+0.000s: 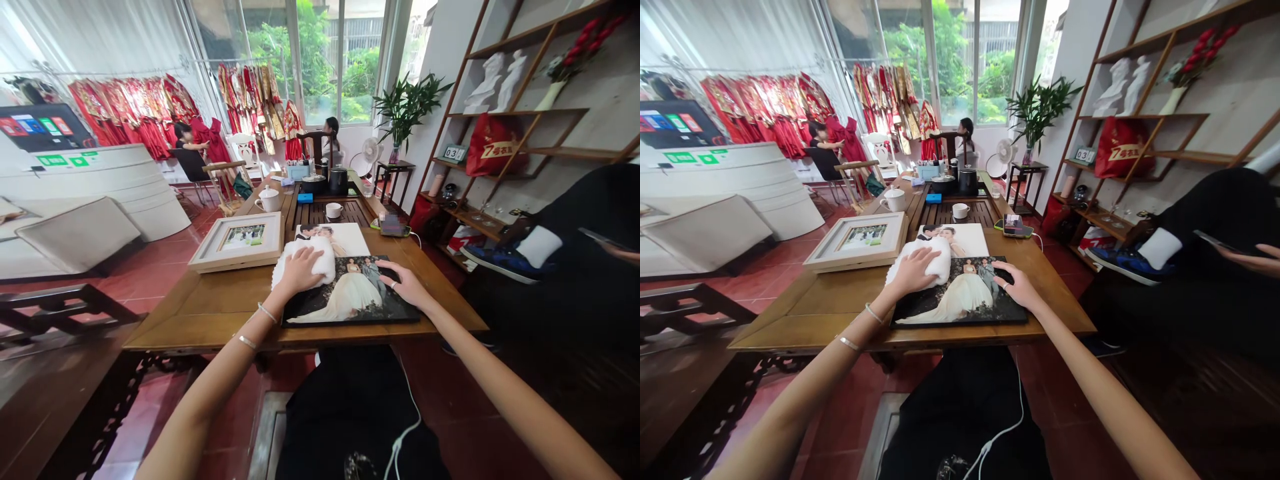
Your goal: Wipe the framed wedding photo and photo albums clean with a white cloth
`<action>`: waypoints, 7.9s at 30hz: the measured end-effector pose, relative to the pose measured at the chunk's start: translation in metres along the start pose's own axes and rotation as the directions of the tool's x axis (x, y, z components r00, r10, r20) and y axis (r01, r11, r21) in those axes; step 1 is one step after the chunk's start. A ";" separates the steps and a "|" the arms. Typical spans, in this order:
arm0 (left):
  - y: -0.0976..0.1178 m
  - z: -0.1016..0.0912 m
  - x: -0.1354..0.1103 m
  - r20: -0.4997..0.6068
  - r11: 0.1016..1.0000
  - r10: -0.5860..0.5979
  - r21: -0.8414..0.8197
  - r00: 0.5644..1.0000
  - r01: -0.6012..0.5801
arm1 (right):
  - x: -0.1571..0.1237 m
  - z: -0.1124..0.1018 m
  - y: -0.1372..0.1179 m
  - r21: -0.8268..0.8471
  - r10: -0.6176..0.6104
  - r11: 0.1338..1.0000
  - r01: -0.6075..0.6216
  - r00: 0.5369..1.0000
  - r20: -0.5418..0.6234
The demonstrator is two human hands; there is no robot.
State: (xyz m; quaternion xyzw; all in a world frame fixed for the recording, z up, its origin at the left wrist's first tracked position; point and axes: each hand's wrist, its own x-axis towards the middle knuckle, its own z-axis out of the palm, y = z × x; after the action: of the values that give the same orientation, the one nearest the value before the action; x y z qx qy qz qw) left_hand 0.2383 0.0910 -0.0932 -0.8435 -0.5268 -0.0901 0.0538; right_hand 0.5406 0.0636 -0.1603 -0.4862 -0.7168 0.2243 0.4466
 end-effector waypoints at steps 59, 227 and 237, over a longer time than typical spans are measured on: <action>0.087 -0.014 -0.084 0.070 0.985 0.122 -0.132 0.990 -0.112 | 0.000 0.000 0.001 -0.014 -0.020 1.000 0.019 1.000 -0.006; 0.010 -0.012 -0.049 0.021 0.990 0.097 -0.109 0.995 -0.095 | 0.002 0.003 0.009 0.029 0.007 1.000 -0.007 1.000 -0.028; 0.038 -0.023 -0.115 0.041 0.987 0.112 -0.123 0.993 -0.106 | 0.001 0.001 0.009 0.027 0.011 1.000 -0.010 1.000 -0.013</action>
State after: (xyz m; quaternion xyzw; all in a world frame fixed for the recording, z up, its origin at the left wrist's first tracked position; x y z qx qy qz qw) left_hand 0.2213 -0.0307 -0.0945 -0.8746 -0.4747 -0.0984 -0.0049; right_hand 0.5437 0.0689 -0.1675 -0.4854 -0.7081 0.2330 0.4568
